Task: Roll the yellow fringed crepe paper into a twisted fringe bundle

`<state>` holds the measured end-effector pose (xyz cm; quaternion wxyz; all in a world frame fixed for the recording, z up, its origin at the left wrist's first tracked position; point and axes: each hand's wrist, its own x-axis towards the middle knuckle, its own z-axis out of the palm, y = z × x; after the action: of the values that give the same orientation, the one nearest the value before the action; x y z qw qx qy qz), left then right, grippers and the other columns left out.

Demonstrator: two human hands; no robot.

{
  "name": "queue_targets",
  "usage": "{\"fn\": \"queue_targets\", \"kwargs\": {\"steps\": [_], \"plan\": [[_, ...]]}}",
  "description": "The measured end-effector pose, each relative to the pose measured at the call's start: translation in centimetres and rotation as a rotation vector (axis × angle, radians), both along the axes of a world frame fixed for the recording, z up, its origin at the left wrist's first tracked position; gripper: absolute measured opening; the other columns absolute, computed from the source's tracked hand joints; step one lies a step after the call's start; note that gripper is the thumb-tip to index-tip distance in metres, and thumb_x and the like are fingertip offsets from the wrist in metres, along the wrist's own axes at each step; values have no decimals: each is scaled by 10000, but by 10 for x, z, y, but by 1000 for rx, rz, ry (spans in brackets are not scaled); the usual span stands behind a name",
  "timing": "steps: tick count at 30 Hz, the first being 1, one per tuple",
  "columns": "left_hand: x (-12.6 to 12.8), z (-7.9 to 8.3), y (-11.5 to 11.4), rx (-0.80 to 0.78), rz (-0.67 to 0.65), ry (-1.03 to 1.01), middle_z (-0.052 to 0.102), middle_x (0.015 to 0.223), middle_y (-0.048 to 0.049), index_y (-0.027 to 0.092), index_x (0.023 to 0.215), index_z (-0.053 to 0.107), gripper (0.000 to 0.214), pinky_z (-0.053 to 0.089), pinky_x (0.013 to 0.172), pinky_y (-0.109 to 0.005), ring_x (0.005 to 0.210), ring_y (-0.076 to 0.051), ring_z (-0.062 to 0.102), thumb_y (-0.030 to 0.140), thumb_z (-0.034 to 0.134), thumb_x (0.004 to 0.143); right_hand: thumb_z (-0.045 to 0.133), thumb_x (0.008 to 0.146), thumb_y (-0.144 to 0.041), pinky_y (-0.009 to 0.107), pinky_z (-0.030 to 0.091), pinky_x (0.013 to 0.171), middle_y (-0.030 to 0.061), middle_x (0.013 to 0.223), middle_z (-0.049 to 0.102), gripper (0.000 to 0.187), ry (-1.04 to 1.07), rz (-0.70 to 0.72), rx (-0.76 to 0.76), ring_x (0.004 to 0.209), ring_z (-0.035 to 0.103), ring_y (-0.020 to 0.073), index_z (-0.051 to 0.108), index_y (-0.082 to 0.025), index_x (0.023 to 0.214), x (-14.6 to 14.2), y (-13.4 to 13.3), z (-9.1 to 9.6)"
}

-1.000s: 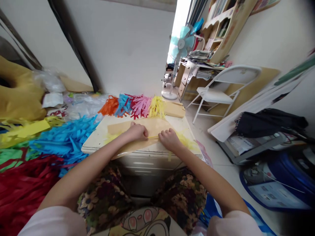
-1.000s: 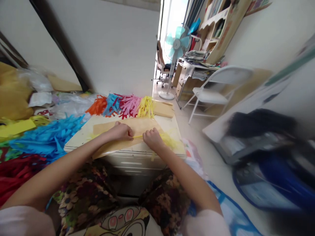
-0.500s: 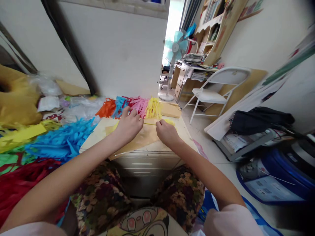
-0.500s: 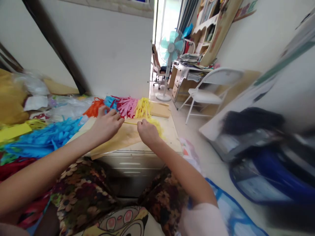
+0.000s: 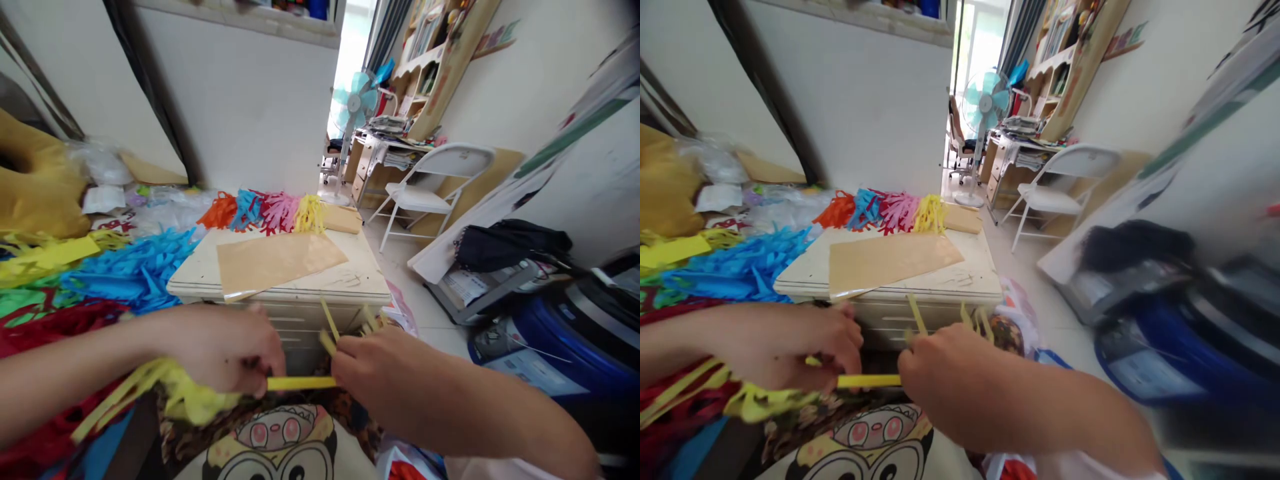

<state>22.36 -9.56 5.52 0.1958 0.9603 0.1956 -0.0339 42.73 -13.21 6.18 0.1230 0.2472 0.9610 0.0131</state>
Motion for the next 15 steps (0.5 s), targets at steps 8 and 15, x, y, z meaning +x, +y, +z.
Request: {"fn": "queue_targets", "kwargs": {"steps": [8, 15], "plan": [[1, -37, 21, -704, -130, -358, 566, 615, -51, 168, 890, 643, 241, 366, 598, -233, 571, -123, 480, 229, 549, 677, 468, 699, -119, 158, 315, 467, -37, 552, 471, 86, 500, -28, -579, 484, 389, 44, 549, -128, 671, -4, 28, -34], [13, -106, 49, -1261, 340, -939, 454, 437, 17, 114, 577, 614, 362, 285, 411, -170, 414, -55, 376, 404, 710, 382, 547, 683, -339, 136, 285, 381, -34, 556, 482, 249, 1019, -251, -1223, 405, 367, 13, 495, -97, 650, -16, 65, -77]]}}
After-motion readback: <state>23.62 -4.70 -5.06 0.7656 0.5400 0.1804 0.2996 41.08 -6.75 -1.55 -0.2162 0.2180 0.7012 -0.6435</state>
